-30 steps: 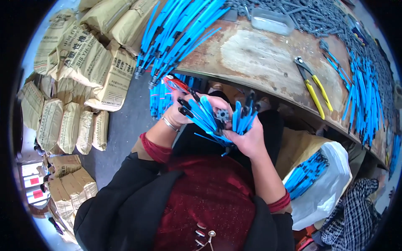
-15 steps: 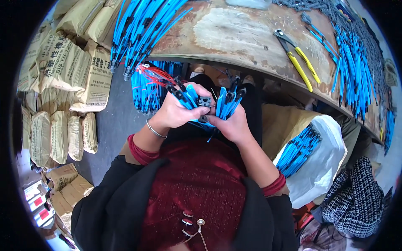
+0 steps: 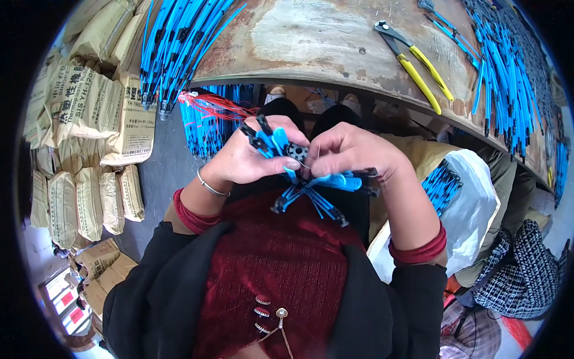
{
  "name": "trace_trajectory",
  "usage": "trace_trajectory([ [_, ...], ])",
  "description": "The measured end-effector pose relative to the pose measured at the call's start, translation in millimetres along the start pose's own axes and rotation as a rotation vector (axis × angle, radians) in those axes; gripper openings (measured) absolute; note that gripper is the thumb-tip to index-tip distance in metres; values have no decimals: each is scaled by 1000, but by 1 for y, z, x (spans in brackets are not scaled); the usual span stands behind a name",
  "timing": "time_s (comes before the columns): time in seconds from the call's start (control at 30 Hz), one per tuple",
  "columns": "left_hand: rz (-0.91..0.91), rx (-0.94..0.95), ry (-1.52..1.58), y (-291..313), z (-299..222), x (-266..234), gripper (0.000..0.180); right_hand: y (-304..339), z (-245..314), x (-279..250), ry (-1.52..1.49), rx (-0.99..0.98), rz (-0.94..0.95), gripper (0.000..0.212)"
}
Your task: The person assembles small blue brush components by hand at a factory workstation, joining plastic parts and wire elements.
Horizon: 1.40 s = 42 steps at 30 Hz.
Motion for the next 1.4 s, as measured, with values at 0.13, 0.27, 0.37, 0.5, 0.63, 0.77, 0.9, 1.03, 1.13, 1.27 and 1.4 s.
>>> trace_trajectory([
  [0.13, 12, 13, -19, -1, 2, -3, 25, -3, -8, 1, 126, 109, -68, 13],
  [0.27, 4, -17, 19, -2, -1, -1, 25, -7, -31, 7, -45, -52, -345, 17],
  [0.37, -40, -17, 9, -1, -3, 3, 24, -4, -29, 17, -132, -42, -448, 17],
  [0.5, -45, 24, -47, 0, -2, 1, 22, -4, -30, 13, -116, -26, -505, 18],
  [0.63, -13, -12, 16, 6, -4, 9, 27, -3, -34, 10, -104, -21, -456, 19],
  [0.77, -188, -178, 126, 14, -5, 15, 29, -4, -33, 7, -69, -18, -438, 21],
  [0.9, -178, -194, 124, 16, -1, 15, 32, -8, -23, 1, 67, 45, -357, 25],
  [1.03, -6, -128, 98, 11, 1, 6, 34, -21, -12, -3, 199, 74, -215, 29],
  [1.13, 123, -23, 56, 5, 2, 3, 32, -25, -15, -5, 246, 57, -176, 33],
  [1.27, 98, -11, 142, -6, 11, -13, 35, -35, -9, -1, 244, -3, -167, 44],
  [1.4, 310, 384, -576, -22, -14, -25, 44, -34, -3, 12, 372, -111, -172, 55],
])
Point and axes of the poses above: each hand's wrist, its own y-axis away from the middle knuckle, its own x-axis out of the palm, z = x × y, the point moved 3 cm from there along -y, towards the middle knuckle, and after that the axes turned 14 degrees about x, right-handed, at the moved point
